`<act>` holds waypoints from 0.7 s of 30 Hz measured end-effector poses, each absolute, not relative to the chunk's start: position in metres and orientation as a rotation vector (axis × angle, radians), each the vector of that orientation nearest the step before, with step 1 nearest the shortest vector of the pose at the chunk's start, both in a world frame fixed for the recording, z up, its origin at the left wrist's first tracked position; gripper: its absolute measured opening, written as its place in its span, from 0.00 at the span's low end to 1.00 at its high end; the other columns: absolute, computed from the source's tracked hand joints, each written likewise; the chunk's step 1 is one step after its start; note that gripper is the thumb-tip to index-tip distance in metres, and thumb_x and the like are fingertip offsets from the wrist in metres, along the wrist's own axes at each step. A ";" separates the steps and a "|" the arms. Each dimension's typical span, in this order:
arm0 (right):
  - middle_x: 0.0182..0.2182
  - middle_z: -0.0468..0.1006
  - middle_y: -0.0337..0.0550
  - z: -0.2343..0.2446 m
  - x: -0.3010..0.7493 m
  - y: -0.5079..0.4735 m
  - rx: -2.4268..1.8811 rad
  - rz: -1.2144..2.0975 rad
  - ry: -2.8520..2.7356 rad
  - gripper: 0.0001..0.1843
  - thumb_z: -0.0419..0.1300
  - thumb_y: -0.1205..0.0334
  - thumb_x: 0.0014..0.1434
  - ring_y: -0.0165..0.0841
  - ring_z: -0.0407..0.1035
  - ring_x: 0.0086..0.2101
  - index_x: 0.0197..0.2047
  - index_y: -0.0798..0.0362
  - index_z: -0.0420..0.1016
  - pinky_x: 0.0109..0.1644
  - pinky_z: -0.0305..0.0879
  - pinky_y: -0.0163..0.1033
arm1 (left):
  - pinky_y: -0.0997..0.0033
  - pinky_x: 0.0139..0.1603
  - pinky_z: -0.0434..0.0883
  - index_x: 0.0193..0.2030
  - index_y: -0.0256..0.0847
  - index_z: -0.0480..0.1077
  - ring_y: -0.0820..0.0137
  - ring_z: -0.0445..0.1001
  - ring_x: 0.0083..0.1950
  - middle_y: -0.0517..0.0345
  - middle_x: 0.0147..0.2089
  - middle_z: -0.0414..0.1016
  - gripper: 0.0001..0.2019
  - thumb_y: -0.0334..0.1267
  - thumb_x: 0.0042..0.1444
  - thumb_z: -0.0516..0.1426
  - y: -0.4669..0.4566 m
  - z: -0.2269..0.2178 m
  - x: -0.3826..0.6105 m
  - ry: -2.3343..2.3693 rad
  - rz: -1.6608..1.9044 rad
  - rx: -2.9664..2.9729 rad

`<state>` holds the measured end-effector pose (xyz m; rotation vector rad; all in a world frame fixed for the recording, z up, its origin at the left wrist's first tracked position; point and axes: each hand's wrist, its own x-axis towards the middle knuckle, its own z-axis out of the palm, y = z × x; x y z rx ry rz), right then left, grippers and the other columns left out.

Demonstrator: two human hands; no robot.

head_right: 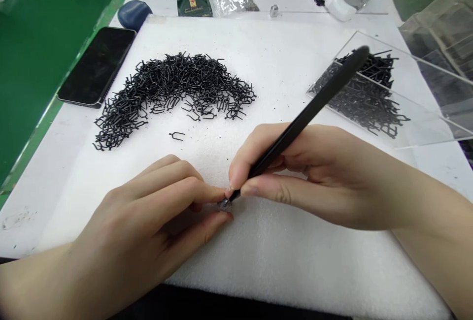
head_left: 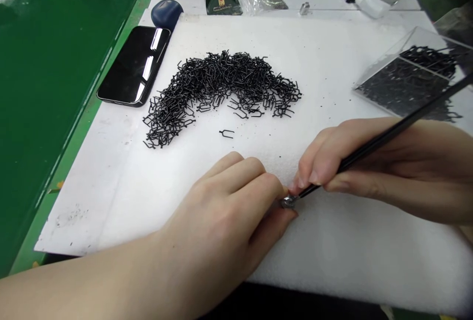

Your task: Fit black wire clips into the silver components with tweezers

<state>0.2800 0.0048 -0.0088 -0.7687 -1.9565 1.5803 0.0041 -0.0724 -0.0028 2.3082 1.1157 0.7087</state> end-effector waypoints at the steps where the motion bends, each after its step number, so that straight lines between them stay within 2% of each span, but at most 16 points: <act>1: 0.42 0.95 0.39 -0.008 0.280 0.005 -0.784 1.570 -1.955 0.08 0.78 0.62 0.74 0.39 0.91 0.41 0.50 0.35 0.95 0.48 0.90 0.39 | 0.67 0.38 0.76 0.47 0.37 0.83 0.67 0.76 0.40 0.61 0.37 0.78 0.08 0.31 0.82 0.63 -0.072 -0.003 0.004 1.109 0.706 2.310; 7: 0.42 0.95 0.39 -0.008 0.279 0.004 -0.769 1.579 -1.954 0.08 0.78 0.61 0.74 0.38 0.91 0.41 0.50 0.35 0.96 0.48 0.90 0.39 | 0.67 0.45 0.80 0.46 0.35 0.84 0.67 0.76 0.41 0.61 0.36 0.76 0.09 0.30 0.82 0.64 -0.070 -0.006 0.004 1.092 0.744 2.313; 14: 0.42 0.95 0.39 -0.009 0.280 0.002 -0.814 1.517 -1.971 0.03 0.78 0.54 0.76 0.39 0.91 0.41 0.51 0.34 0.96 0.47 0.90 0.39 | 0.68 0.37 0.76 0.47 0.38 0.83 0.67 0.75 0.39 0.60 0.36 0.77 0.09 0.32 0.82 0.63 -0.072 -0.004 0.004 1.115 0.702 2.293; 17: 0.42 0.95 0.37 -0.010 0.281 0.002 -0.817 1.474 -2.004 0.03 0.77 0.50 0.77 0.37 0.91 0.41 0.50 0.33 0.95 0.47 0.90 0.37 | 0.68 0.38 0.76 0.47 0.36 0.84 0.67 0.75 0.39 0.60 0.36 0.76 0.09 0.30 0.82 0.63 -0.072 -0.004 0.005 1.107 0.704 2.295; 21: 0.41 0.94 0.38 -0.009 0.282 0.002 -0.793 1.509 -1.993 0.03 0.78 0.54 0.76 0.38 0.91 0.41 0.50 0.33 0.95 0.47 0.90 0.38 | 0.68 0.42 0.79 0.46 0.35 0.84 0.67 0.75 0.40 0.61 0.36 0.75 0.09 0.29 0.81 0.63 -0.072 -0.003 0.005 1.102 0.708 2.291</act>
